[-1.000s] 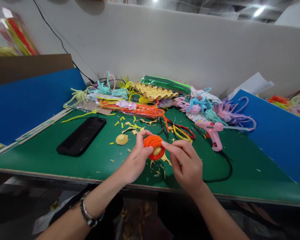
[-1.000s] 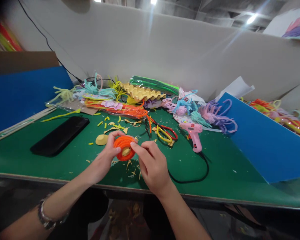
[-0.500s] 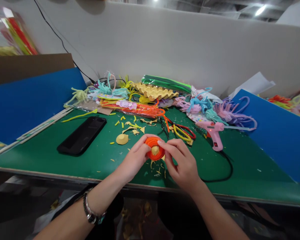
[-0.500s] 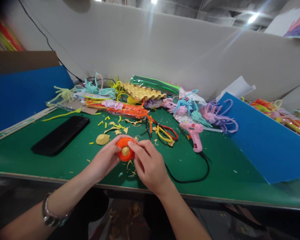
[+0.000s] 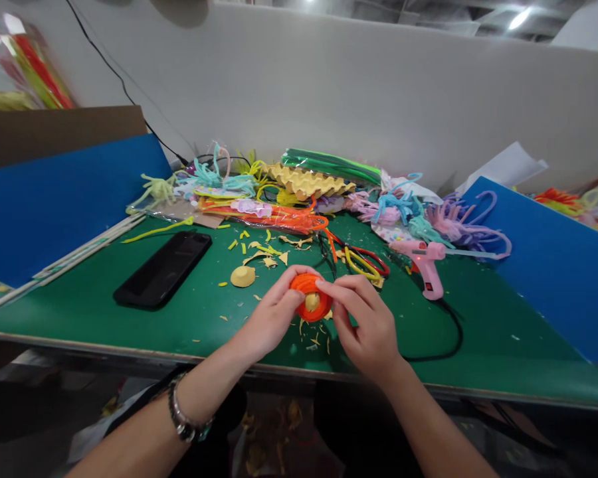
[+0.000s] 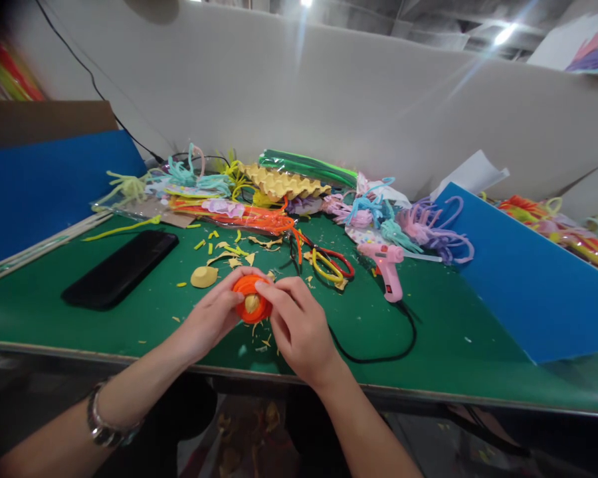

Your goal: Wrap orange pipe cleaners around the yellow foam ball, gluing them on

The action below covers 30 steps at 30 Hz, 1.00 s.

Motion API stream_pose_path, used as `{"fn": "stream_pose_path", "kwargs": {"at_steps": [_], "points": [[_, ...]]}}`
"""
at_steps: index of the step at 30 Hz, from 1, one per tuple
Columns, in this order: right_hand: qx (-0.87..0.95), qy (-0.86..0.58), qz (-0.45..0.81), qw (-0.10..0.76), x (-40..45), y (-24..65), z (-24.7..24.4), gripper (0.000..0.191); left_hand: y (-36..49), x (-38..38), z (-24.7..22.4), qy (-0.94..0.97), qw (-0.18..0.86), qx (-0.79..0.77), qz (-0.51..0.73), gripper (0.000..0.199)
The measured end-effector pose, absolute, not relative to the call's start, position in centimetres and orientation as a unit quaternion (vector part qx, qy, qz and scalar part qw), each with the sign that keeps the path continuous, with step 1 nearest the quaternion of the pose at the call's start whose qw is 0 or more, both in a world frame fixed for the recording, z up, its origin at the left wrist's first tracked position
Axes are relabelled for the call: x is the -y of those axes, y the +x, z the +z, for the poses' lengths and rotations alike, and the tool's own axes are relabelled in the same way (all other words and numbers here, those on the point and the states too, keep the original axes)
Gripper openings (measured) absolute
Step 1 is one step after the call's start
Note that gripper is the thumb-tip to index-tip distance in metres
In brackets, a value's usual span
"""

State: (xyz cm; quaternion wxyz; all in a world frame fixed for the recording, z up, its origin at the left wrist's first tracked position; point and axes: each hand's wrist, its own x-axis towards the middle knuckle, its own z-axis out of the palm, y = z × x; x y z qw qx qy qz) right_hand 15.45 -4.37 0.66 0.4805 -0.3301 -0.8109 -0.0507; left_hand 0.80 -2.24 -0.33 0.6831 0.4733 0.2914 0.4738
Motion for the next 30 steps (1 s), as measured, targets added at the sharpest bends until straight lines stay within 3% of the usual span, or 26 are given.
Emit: {"fn": "stream_pose_path", "kwargs": {"at_steps": [15, 30], "points": [[0.788, -0.356, -0.04, 0.502, 4.5, 15.3, 0.9, 0.034, 1.0, 2.4, 0.8, 0.403, 0.745, -0.265, 0.46, 0.021], [0.791, -0.343, -0.054, 0.504, 4.4, 15.7, 0.8, 0.028, 0.7, 2.5, 0.2, 0.448, 0.721, -0.311, 0.426, 0.027]]}}
